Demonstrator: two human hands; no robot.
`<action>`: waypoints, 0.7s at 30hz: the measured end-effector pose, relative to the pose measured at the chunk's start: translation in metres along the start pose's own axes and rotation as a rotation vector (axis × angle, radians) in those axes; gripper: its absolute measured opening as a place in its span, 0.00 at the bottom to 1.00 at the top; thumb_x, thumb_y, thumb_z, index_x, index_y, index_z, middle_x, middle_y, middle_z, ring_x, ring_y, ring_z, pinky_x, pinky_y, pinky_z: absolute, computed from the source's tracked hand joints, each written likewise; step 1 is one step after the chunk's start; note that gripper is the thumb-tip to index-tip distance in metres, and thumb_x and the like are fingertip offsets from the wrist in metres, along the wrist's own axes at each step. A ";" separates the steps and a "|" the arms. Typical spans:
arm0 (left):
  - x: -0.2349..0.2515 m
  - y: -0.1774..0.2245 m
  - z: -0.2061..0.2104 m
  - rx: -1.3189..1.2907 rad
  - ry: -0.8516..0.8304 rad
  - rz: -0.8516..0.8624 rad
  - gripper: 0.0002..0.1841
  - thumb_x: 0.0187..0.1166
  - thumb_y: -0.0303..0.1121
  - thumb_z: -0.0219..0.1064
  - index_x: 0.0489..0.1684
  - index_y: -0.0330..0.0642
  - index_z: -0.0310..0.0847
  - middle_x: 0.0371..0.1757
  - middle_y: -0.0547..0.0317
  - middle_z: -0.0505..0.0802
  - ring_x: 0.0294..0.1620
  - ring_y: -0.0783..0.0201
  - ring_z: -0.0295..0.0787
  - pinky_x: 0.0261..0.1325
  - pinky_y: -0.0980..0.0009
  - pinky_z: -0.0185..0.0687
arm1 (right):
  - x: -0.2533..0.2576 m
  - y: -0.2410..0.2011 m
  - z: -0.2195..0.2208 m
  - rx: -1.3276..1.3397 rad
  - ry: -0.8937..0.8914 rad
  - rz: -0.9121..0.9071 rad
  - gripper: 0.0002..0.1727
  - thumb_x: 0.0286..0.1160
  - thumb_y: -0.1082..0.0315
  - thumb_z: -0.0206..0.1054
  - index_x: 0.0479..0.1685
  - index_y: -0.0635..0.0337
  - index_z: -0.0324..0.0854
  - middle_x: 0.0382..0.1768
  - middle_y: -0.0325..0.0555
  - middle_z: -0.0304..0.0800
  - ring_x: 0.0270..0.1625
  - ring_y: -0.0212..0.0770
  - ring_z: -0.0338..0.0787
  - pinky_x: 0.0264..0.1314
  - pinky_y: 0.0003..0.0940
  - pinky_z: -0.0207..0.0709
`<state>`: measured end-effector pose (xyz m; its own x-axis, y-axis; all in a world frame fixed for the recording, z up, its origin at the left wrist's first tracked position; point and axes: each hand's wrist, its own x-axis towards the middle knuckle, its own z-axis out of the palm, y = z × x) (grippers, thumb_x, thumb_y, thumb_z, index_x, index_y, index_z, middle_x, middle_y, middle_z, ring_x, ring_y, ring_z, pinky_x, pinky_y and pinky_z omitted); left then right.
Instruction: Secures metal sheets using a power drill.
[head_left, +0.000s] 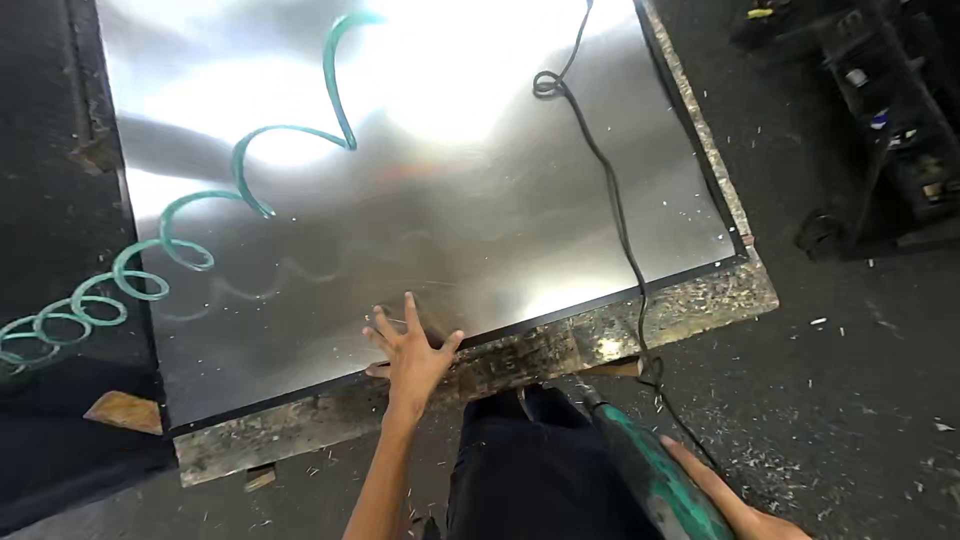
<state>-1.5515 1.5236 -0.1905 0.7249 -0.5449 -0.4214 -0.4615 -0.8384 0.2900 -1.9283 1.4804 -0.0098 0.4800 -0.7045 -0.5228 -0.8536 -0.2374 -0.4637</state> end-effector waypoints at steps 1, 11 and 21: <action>0.002 0.000 0.002 0.012 -0.013 -0.017 0.62 0.57 0.70 0.78 0.97 0.68 0.43 0.96 0.37 0.35 0.92 0.20 0.25 0.66 0.05 0.39 | 0.009 -0.003 -0.003 -0.006 -0.015 -0.017 0.46 0.58 0.57 0.77 0.87 0.51 0.70 0.39 0.56 0.96 0.32 0.58 0.94 0.31 0.62 0.83; 0.006 0.000 0.008 -0.012 0.009 -0.010 0.65 0.49 0.66 0.84 0.96 0.69 0.46 0.97 0.40 0.33 0.91 0.17 0.19 0.65 0.04 0.29 | 0.079 -0.047 -0.015 -0.123 0.006 -0.047 0.51 0.49 0.57 0.80 0.88 0.45 0.71 0.32 0.48 0.96 0.26 0.54 0.93 0.25 0.60 0.81; 0.006 -0.002 0.007 -0.042 0.018 -0.003 0.64 0.46 0.69 0.82 0.95 0.72 0.49 0.96 0.37 0.34 0.90 0.16 0.19 0.63 0.03 0.31 | 0.107 -0.081 -0.037 -0.155 -0.128 0.009 0.51 0.48 0.58 0.80 0.87 0.49 0.71 0.33 0.50 0.97 0.27 0.54 0.93 0.26 0.60 0.82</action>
<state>-1.5500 1.5215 -0.1994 0.7357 -0.5416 -0.4067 -0.4377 -0.8384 0.3247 -1.8159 1.3993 -0.0015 0.4856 -0.6186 -0.6177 -0.8742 -0.3390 -0.3478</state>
